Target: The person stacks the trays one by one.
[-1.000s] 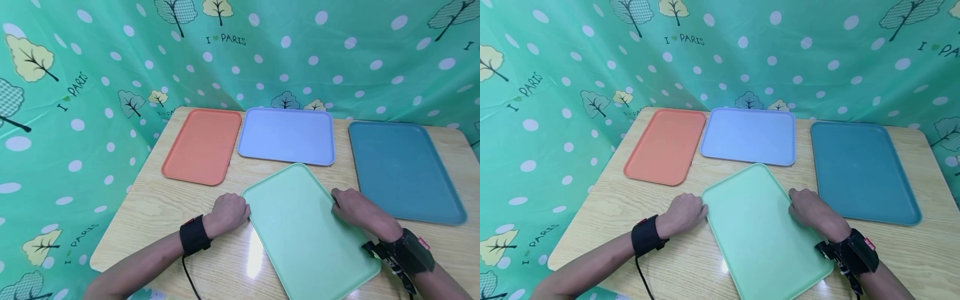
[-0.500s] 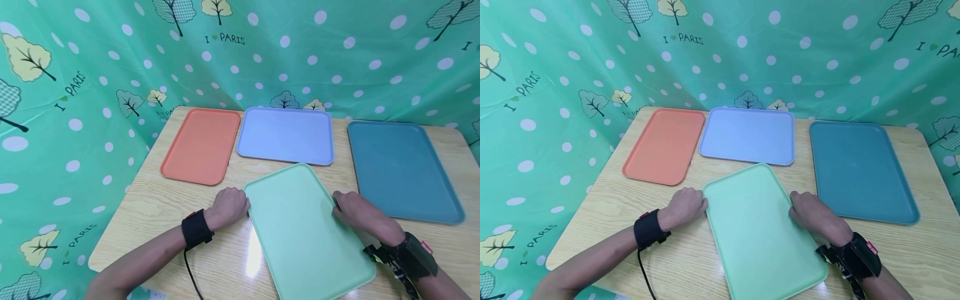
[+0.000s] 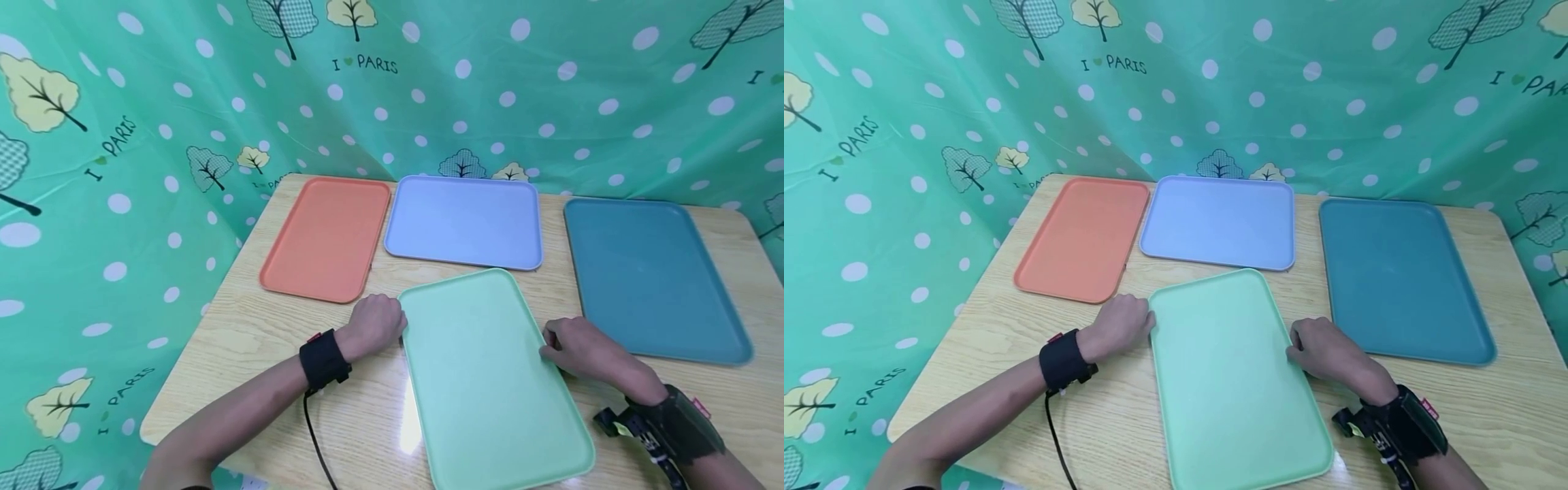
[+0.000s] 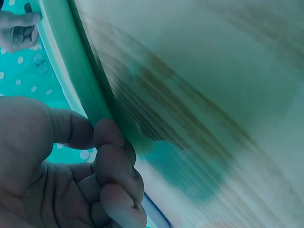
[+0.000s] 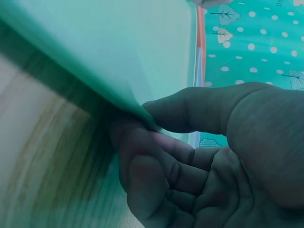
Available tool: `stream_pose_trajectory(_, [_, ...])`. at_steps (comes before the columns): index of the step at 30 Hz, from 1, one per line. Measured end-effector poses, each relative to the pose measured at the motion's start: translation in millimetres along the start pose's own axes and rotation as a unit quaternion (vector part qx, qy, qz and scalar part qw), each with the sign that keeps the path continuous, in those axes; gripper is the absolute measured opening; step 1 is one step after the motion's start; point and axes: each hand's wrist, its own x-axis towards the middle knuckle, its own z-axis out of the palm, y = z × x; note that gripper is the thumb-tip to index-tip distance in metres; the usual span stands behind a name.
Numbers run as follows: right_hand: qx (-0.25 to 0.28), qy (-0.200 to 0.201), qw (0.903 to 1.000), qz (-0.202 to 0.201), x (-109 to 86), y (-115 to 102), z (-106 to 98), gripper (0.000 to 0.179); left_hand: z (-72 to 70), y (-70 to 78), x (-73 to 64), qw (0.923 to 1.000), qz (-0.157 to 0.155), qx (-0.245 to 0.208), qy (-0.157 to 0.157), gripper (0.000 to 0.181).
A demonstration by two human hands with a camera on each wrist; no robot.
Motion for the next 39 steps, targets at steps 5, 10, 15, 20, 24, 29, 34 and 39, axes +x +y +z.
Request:
stream_pose_trajectory(5, [0.006,-0.002,1.0,0.003,-0.3,0,2,0.023,1.6,-2.8,4.3,0.9998,0.011,0.015,0.005,0.051])
stream_pose_trajectory(10, [0.013,-0.004,0.9999,0.002,-1.1,1,5,0.024,-0.3,-4.8,8.2,0.9995,0.023,0.022,0.003,0.052])
stream_pose_trajectory(15, [0.022,-0.002,0.9997,-0.003,-2.5,0,5,0.025,-0.4,-7.2,12.1,0.9996,0.022,0.011,-0.016,0.051])
stream_pose_trajectory(20, [0.03,-0.008,0.9995,-0.003,-3.8,0,7,0.026,-1.3,-9.6,15.7,0.9992,0.026,-0.013,-0.028,0.051])
stream_pose_trajectory(24, [0.04,-0.016,0.9991,-0.002,-4.1,0,8,0.025,-3.2,-11.2,18.4,0.9989,0.028,-0.013,-0.036,0.051])
stream_pose_trajectory(29, [0.06,-0.024,0.9979,0.002,-5.0,-1,9,0.024,-4.6,-12.9,21.8,0.9975,0.01,-0.034,-0.061,0.05])
stream_pose_trajectory(34, [0.107,-0.037,0.9935,0.012,-7.3,-1,9,0.022,-7.4,-12.9,24.0,0.9944,-0.012,-0.066,-0.082,0.05])
stream_pose_trajectory(39, [0.166,-0.053,0.9841,0.036,-9.7,-3,9,0.019,-7.9,-13.3,26.4,0.9936,-0.008,-0.082,-0.076,0.051])
